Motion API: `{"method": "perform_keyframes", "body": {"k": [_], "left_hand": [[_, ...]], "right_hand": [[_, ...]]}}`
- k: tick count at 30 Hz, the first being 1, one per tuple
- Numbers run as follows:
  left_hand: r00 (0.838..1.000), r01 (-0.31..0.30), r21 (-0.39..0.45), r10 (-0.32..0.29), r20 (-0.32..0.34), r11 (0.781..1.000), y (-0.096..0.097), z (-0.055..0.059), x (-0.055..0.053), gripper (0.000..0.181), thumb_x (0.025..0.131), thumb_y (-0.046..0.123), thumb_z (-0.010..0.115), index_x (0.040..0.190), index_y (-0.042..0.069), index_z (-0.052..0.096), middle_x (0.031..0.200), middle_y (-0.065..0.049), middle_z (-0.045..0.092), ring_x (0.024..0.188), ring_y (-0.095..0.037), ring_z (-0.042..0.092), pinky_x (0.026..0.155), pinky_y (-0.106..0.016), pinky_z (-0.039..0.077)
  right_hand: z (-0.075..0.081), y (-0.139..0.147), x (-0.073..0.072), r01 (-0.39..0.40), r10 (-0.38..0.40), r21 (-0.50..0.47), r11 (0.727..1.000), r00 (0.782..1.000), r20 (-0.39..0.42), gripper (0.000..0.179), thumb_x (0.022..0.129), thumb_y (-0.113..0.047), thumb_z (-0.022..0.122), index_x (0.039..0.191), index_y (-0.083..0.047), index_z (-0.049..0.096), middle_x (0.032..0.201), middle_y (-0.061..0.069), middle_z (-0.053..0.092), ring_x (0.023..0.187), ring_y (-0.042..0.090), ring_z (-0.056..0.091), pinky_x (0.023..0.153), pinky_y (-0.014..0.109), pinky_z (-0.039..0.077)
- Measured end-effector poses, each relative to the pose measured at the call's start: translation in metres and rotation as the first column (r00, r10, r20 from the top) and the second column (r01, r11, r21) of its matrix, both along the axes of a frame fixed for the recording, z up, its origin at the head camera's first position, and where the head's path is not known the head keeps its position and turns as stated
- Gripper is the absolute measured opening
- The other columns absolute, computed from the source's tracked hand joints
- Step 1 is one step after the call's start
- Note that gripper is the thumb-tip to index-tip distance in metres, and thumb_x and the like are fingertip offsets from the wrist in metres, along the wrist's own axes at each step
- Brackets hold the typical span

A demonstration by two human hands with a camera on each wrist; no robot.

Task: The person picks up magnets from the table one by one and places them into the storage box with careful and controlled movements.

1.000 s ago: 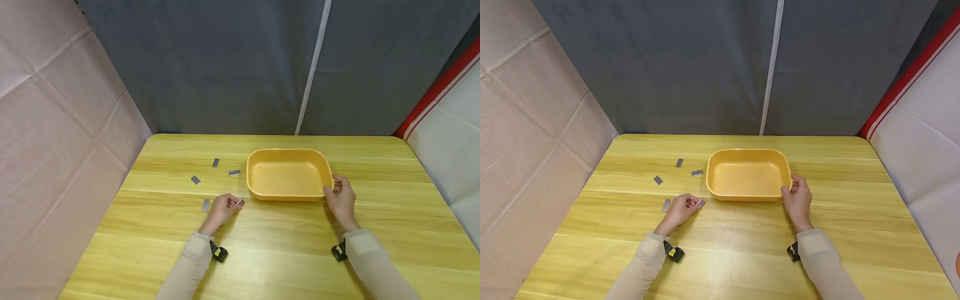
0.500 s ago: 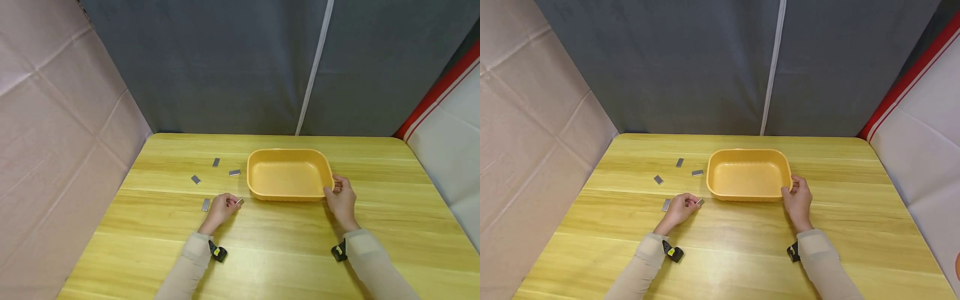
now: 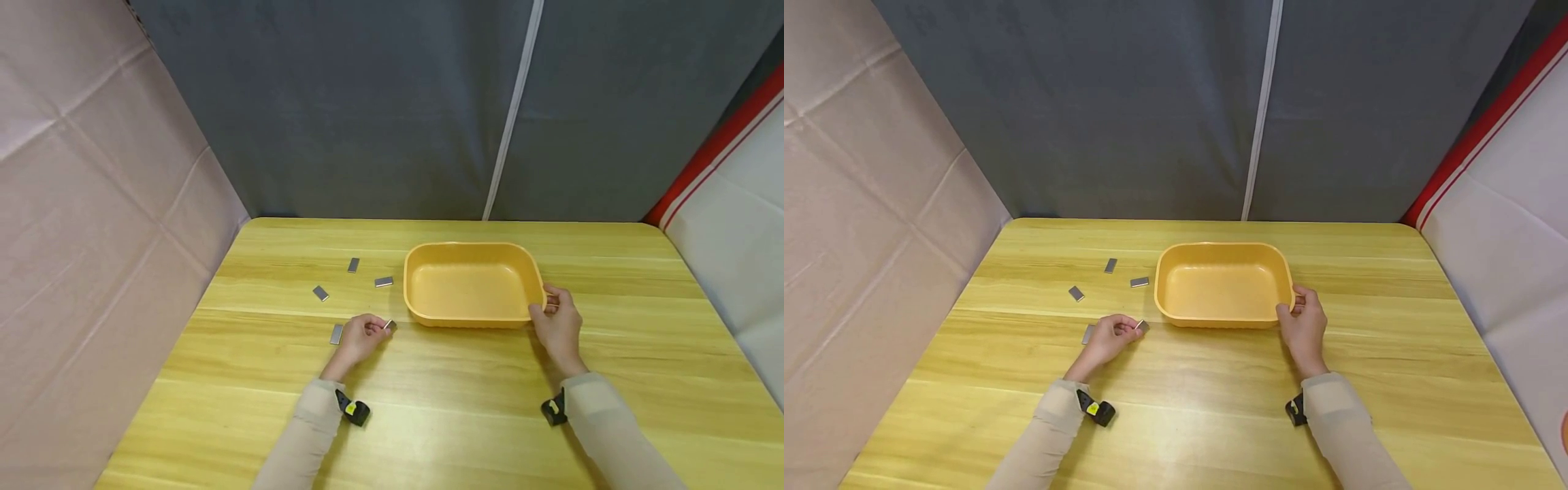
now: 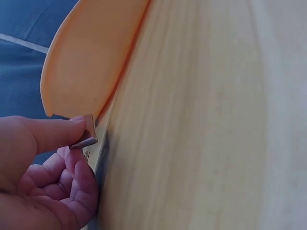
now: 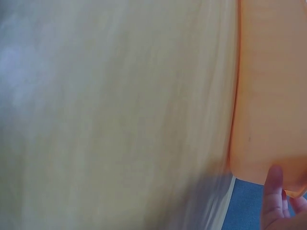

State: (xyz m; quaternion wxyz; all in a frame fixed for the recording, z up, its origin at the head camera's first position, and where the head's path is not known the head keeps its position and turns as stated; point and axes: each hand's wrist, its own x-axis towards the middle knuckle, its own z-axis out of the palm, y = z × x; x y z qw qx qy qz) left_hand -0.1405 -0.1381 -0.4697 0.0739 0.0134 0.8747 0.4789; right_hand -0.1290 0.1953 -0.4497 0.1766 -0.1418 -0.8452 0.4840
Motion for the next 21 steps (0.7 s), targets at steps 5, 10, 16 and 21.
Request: {"method": "perform_keyframes", "body": {"k": [5,10,16,21], "left_hand": [[0.997,-0.034,0.127,0.025,0.073,0.991,-0.005,0.000,-0.002,0.012,0.079,0.009,0.066,0.085,-0.001,0.062,0.073,-0.004,0.055,0.063,-0.012,0.048,0.053,-0.021,0.042],[0.991,-0.068,0.214,0.042,0.123,0.975,-0.008,0.001,-0.003,0.015,0.080,0.008,0.064,0.090,-0.003,0.061,0.075,-0.006,0.055,0.064,-0.013,0.049,0.051,-0.021,0.042],[0.989,-0.080,0.266,0.042,0.145,0.961,-0.011,-0.002,-0.006,0.019,0.080,0.009,0.064,0.093,-0.004,0.060,0.078,-0.007,0.057,0.067,-0.013,0.052,0.054,-0.021,0.043],[0.979,-0.100,0.332,0.033,0.200,0.938,-0.012,0.001,-0.007,0.021,0.080,0.009,0.064,0.095,-0.005,0.060,0.081,-0.008,0.058,0.071,-0.017,0.055,0.063,-0.026,0.047]], "right_hand": [[0.000,0.000,-0.001,0.005,-0.005,0.006,1.000,1.000,0.011,0.037,0.079,-0.002,0.053,0.115,0.004,0.049,0.097,0.020,0.055,0.068,-0.001,0.043,0.053,0.005,0.035],[-0.001,0.001,-0.003,0.008,-0.008,0.018,1.000,1.000,0.018,0.037,0.079,-0.003,0.053,0.115,0.003,0.050,0.097,0.019,0.056,0.070,0.004,0.045,0.054,0.006,0.036],[-0.001,0.001,-0.003,0.001,-0.001,0.028,1.000,1.000,0.016,0.036,0.079,-0.003,0.052,0.115,0.004,0.049,0.097,0.020,0.056,0.070,0.002,0.044,0.055,0.005,0.035],[-0.001,0.002,-0.003,-0.005,0.005,0.021,1.000,1.000,0.016,0.036,0.079,-0.003,0.052,0.115,0.004,0.049,0.097,0.019,0.055,0.067,-0.002,0.043,0.054,0.005,0.035]]}}
